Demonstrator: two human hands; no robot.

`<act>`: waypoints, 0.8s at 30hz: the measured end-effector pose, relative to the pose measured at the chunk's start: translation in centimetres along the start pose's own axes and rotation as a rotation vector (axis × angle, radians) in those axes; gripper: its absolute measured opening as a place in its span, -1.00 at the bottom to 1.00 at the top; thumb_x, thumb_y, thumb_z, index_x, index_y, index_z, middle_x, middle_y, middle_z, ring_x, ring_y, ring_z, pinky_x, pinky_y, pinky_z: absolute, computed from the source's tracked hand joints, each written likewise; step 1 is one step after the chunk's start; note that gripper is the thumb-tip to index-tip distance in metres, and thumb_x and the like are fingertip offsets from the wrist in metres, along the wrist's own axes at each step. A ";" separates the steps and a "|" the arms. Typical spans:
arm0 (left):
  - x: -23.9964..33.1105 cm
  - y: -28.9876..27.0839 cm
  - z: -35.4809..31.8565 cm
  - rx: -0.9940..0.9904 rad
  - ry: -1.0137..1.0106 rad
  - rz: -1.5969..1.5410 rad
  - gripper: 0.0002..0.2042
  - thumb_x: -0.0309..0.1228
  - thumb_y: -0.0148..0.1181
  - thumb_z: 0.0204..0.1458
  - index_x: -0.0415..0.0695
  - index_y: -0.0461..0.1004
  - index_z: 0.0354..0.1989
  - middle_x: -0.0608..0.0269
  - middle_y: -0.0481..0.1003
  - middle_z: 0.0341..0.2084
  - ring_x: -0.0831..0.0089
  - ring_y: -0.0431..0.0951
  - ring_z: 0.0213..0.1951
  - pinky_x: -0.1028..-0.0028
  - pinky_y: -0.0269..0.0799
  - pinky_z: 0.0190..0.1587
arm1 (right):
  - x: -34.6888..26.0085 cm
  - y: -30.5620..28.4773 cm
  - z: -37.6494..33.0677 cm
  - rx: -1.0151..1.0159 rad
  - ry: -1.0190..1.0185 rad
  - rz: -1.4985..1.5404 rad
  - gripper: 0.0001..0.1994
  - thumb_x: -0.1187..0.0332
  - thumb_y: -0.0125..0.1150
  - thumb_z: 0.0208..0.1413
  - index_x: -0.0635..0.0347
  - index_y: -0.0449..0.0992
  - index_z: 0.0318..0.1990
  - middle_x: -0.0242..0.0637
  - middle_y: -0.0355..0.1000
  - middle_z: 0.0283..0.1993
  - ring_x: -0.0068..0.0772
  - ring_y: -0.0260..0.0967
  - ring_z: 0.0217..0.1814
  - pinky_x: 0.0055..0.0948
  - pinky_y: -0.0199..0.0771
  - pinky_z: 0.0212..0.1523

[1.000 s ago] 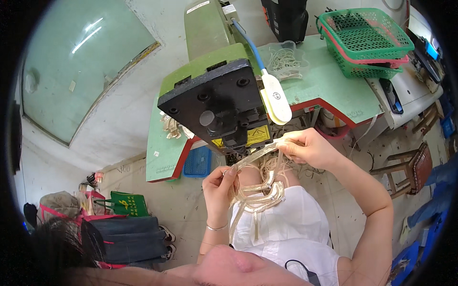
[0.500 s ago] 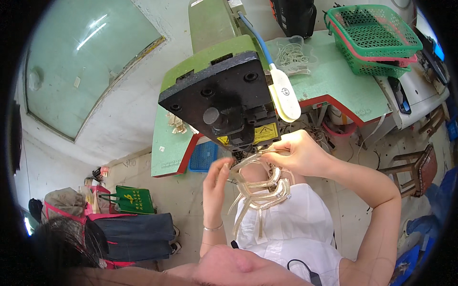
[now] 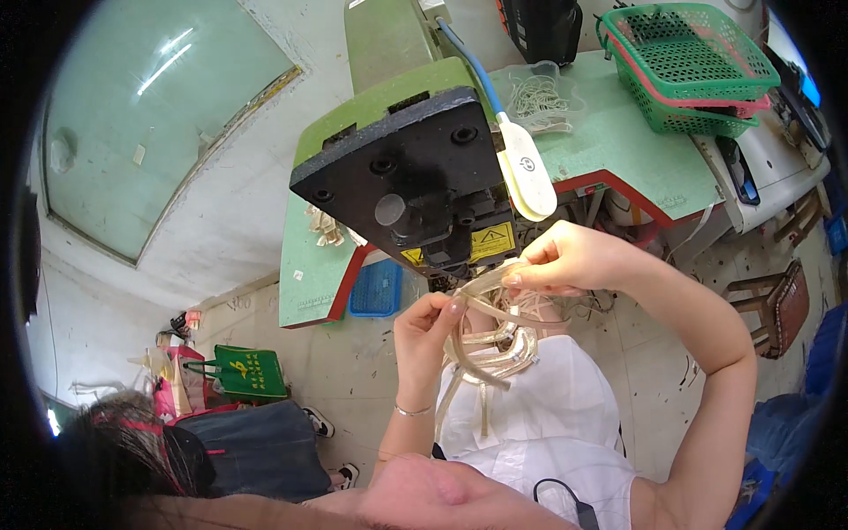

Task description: The person sits at a workbench and repeatedly feeds beige cords into a green processing machine. They pull the cords through the machine's mechanism and place the processed pieces onto a pile on the table. The person handles the cords one at a time, maintaining a steady rhythm throughout the clip.

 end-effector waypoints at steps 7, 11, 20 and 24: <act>-1.5 -2.1 -2.7 0.214 0.152 -0.014 -0.84 -0.41 0.06 0.14 -0.27 0.45 -0.36 0.35 0.46 -0.47 0.66 0.38 -0.41 0.66 0.29 -0.29 | 1.0 3.8 1.3 0.022 -0.061 0.203 -0.77 0.30 0.12 0.07 0.28 0.55 -0.48 -0.52 0.28 -0.67 -0.77 0.07 -0.68 -0.66 0.09 -0.64; 0.0 -6.5 -0.4 0.419 0.300 0.100 -0.81 -0.37 -0.04 0.19 -0.26 0.42 -0.28 0.40 0.41 -0.44 0.67 0.33 -0.37 0.65 0.24 -0.26 | 3.8 4.6 2.4 0.022 -0.037 0.216 -0.74 0.24 0.12 0.11 0.25 0.56 -0.46 -0.53 0.27 -0.68 -0.78 0.07 -0.68 -0.67 0.05 -0.67; 7.8 -17.2 25.4 0.531 0.405 1.193 -0.66 -0.14 0.07 0.02 -0.20 0.57 -0.37 0.04 0.53 -0.51 0.25 0.49 -0.42 0.29 0.32 -0.30 | 11.7 8.4 3.5 0.018 0.029 0.256 -0.78 0.32 0.07 0.15 0.28 0.56 -0.32 -0.51 0.27 -0.65 -0.75 0.09 -0.68 -0.68 0.05 -0.66; 1.4 -18.1 27.7 0.561 0.499 1.630 -0.71 -0.19 0.11 -0.01 -0.10 0.53 -0.21 -0.09 0.41 -0.12 -0.03 0.22 0.08 0.11 0.09 0.10 | 13.9 10.0 3.6 0.038 0.121 0.234 -0.77 0.29 0.06 0.14 0.25 0.57 -0.31 -0.50 0.30 -0.64 -0.74 0.13 -0.66 -0.65 0.13 -0.62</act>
Point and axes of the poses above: each hand's wrist, its own z-axis towards the middle knuckle, its own y-axis out of the palm, x = y × z, the point moved 1 cm from there along z, towards the middle knuckle
